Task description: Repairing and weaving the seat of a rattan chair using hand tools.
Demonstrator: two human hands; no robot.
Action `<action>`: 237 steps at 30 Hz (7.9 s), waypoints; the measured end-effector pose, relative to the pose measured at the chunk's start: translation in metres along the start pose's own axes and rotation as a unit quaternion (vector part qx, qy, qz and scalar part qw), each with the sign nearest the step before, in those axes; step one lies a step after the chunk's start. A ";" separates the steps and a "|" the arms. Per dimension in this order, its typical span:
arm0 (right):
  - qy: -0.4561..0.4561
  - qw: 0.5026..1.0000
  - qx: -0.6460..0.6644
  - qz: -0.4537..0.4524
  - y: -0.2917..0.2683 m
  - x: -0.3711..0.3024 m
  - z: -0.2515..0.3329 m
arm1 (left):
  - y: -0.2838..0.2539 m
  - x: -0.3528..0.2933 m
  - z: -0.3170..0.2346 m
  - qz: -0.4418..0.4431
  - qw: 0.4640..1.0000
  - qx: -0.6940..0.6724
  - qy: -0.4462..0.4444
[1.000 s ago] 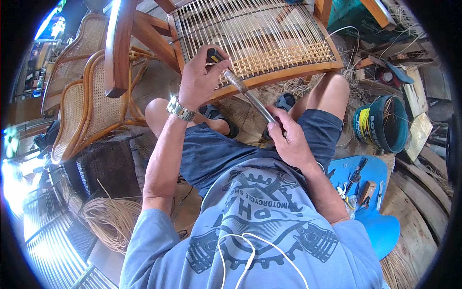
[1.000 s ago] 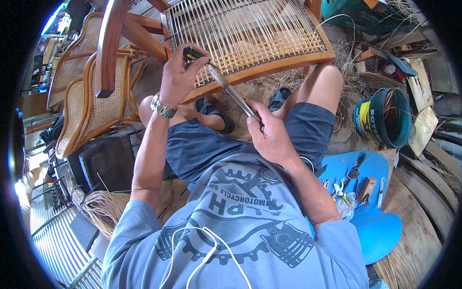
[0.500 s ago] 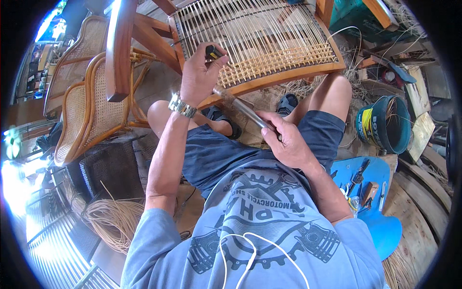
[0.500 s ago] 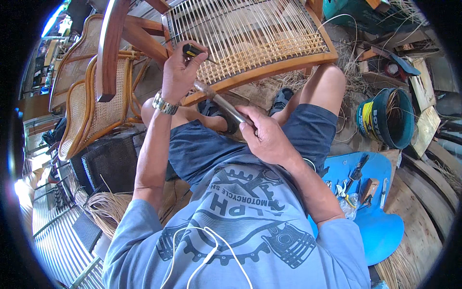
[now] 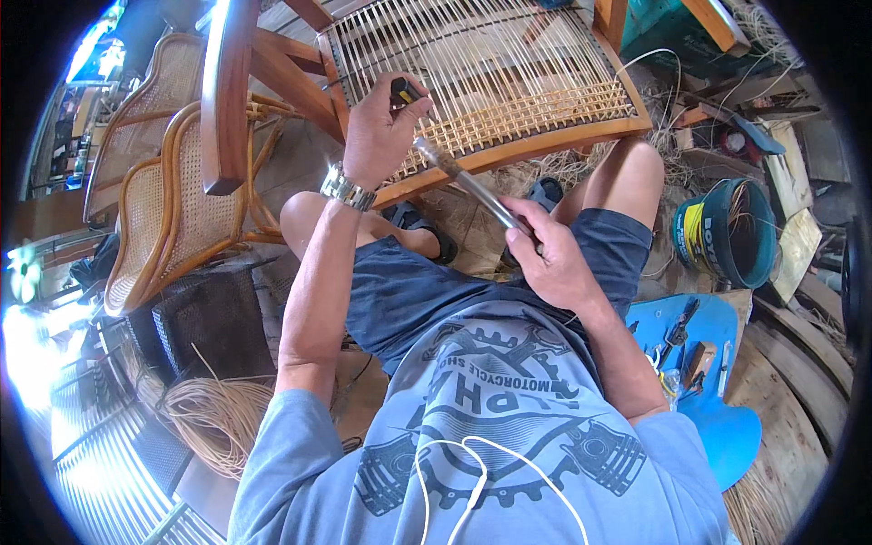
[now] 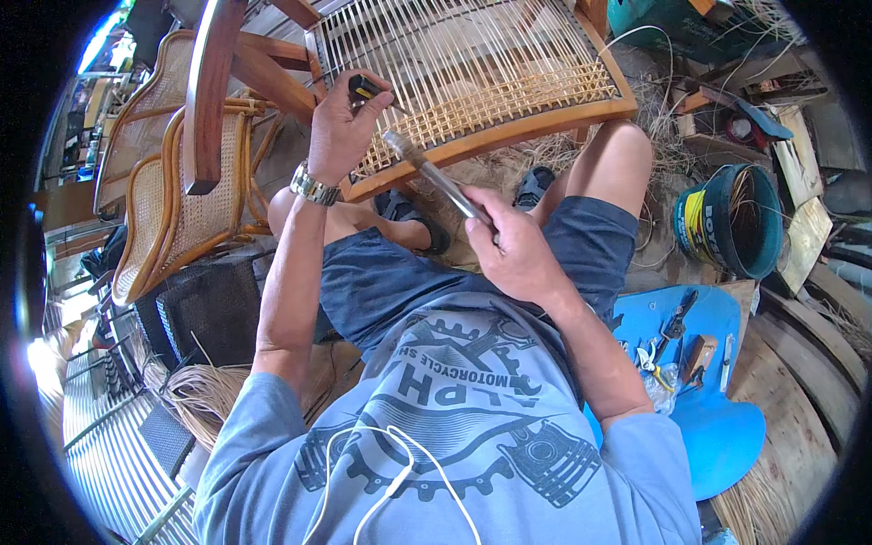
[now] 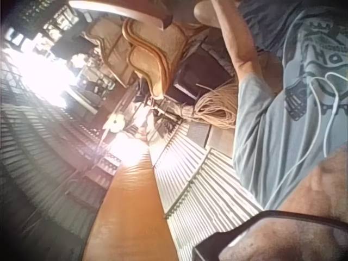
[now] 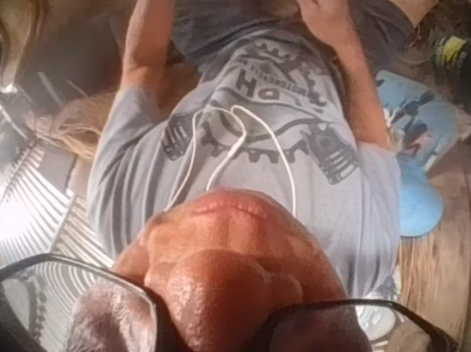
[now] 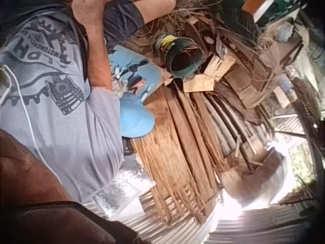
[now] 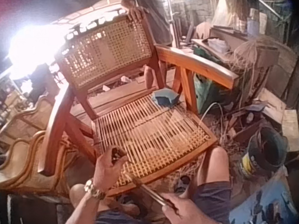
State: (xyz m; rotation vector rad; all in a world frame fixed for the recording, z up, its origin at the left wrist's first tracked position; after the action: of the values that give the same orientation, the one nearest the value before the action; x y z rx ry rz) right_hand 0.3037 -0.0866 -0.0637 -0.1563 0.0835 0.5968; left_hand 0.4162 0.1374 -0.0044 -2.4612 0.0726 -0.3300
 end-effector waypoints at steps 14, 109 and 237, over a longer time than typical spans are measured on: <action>-0.003 1.000 -0.007 0.023 0.023 0.002 0.008 | -0.001 -0.003 -0.007 0.023 1.000 -0.014 -0.002; 0.007 0.999 -0.046 -0.002 0.045 0.017 0.001 | -0.005 0.002 0.004 0.011 0.999 -0.026 0.028; 0.022 0.992 0.043 -0.119 -0.058 -0.013 -0.014 | 0.025 0.022 -0.050 0.098 0.989 -0.033 0.101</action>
State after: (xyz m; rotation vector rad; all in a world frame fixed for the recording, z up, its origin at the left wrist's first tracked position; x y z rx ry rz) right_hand 0.3250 -0.1437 -0.0692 -0.0938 0.1321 0.3511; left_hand 0.4254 0.0849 0.0237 -2.4530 0.4152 -0.4954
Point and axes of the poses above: each hand's wrist, its own x-axis towards the middle knuckle, its own y-axis out of the palm, z = x × y, the point moved 10 cm from there along x, towards the middle knuckle, and after that the axes turned 8 degrees about z, right-handed, at the moved point
